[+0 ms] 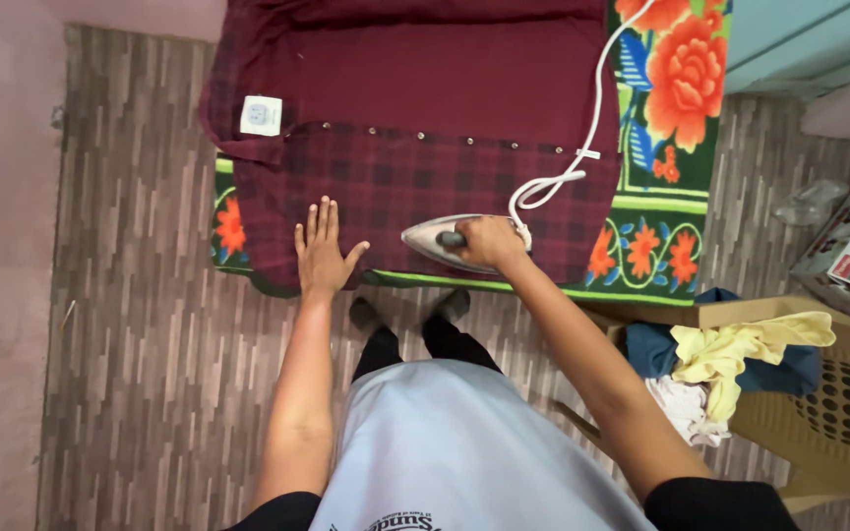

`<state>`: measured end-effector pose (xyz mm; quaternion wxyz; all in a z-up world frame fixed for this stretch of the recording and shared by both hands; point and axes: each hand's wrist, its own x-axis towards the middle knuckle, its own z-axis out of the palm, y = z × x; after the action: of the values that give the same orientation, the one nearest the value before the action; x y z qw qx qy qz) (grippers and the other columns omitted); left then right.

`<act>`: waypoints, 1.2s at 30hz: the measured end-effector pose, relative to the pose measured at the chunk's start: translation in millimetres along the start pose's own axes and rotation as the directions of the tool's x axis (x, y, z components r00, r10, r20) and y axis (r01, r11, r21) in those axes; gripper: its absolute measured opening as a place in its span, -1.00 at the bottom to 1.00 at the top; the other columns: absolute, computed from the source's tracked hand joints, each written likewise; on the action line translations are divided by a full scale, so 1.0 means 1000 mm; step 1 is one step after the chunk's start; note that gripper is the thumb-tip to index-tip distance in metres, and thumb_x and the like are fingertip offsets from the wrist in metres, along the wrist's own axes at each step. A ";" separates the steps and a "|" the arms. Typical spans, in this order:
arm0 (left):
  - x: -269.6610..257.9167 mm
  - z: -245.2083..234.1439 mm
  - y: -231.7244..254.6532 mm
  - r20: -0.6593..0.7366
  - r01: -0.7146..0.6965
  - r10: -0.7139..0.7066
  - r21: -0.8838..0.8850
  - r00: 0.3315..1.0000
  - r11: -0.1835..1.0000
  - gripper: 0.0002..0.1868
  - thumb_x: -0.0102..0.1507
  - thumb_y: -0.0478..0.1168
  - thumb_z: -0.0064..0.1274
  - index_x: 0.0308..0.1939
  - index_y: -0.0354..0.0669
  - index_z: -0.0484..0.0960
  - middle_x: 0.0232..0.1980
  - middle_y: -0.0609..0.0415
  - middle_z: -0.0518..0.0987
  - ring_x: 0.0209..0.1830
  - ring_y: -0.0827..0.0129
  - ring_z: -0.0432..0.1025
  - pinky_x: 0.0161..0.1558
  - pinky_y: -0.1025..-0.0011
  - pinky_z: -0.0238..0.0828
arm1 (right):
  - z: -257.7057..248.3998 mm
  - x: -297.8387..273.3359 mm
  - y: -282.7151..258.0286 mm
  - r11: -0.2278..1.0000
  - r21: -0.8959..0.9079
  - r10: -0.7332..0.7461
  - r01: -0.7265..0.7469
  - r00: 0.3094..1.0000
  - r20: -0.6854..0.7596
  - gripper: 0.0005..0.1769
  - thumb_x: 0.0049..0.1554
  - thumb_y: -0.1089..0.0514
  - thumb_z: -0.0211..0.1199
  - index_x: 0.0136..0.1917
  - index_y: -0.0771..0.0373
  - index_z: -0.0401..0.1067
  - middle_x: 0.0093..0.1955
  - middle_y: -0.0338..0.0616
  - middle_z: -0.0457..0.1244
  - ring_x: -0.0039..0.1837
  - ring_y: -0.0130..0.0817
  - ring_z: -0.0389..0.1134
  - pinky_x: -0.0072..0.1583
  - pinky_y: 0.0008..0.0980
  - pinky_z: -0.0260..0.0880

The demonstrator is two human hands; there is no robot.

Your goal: The person irons a maroon plaid shirt laid out on a floral-patterned ironing board. They smooth the fabric with one hand while moving the iron with the other, then fold the shirt in half and continue ironing the folded surface.

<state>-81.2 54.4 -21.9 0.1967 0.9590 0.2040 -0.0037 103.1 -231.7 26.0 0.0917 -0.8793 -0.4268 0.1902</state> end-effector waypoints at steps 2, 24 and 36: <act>-0.002 -0.009 -0.007 -0.017 0.007 -0.007 0.009 1.000 1.000 0.14 0.19 0.39 0.06 0.64 -0.12 -0.03 0.71 0.12 -0.06 0.70 0.22 -0.19 0.57 -0.07 -0.29 | -0.004 0.014 -0.010 0.970 0.076 0.236 -0.231 0.969 -0.071 -0.57 0.01 -0.24 0.31 -0.04 0.09 0.61 -0.16 0.14 0.42 -0.08 0.15 0.47 0.03 0.09 0.47; 0.010 -0.065 -0.069 -0.009 0.054 -0.054 0.011 0.998 0.998 0.10 0.14 0.36 0.15 0.61 -0.03 0.08 0.68 0.20 0.02 0.67 0.25 -0.11 0.53 -0.14 -0.24 | -0.025 0.115 -0.099 0.838 0.260 0.528 -0.480 0.833 -0.162 -0.51 0.06 -0.29 0.33 -0.01 0.13 0.62 -0.11 0.19 0.42 0.01 0.19 0.47 0.09 0.11 0.45; 0.024 -0.062 -0.110 -0.093 -0.035 0.026 -0.103 0.995 0.994 -0.20 0.26 -0.05 0.25 0.55 -0.04 0.30 0.66 0.16 0.20 0.65 0.24 0.11 0.39 -0.07 0.09 | -0.022 0.106 -0.125 0.873 0.211 0.471 -0.440 0.872 -0.130 -0.40 0.01 -0.38 0.35 0.00 0.16 0.60 -0.11 0.23 0.41 -0.01 0.22 0.46 0.07 0.12 0.45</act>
<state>-106.8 180.0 -8.1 0.2373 0.9495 0.1981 0.0537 82.7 -70.9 58.9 0.1584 -0.9572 -0.1785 0.1641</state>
